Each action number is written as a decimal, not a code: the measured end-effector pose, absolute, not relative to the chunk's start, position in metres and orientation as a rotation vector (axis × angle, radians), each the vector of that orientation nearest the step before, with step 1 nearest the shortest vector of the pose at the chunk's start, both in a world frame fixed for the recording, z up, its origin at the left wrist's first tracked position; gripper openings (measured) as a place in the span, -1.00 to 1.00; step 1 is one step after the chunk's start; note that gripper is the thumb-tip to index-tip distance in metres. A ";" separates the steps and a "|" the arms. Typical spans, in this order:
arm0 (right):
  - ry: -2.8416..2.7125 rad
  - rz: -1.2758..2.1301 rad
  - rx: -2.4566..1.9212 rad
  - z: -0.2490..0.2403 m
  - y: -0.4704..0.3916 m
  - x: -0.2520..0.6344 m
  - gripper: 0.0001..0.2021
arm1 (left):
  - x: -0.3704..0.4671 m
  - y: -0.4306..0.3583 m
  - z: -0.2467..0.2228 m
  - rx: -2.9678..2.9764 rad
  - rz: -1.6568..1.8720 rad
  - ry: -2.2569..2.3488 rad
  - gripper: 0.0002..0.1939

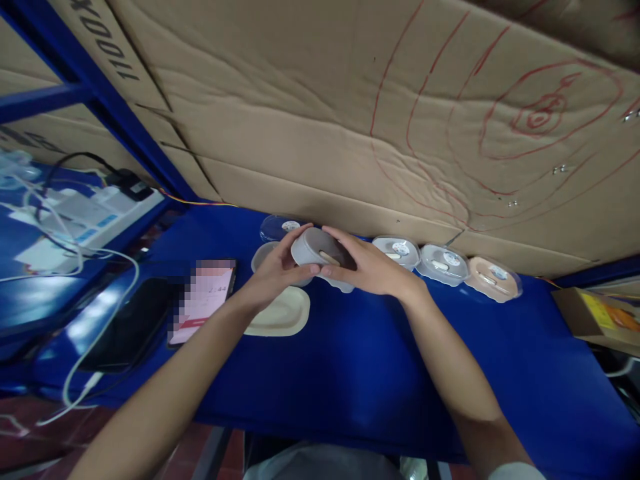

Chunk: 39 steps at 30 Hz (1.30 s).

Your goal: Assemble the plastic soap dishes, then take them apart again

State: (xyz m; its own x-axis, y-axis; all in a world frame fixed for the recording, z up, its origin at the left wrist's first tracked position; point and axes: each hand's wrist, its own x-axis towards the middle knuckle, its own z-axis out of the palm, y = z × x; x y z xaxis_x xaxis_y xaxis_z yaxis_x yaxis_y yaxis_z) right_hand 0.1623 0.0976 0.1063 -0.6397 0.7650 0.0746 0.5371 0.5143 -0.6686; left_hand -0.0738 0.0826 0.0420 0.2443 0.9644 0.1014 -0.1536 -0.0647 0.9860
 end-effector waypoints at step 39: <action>-2.562 0.573 -1.754 0.109 0.128 0.239 -0.06 | -0.041 0.008 0.047 2.604 0.117 0.834 -0.19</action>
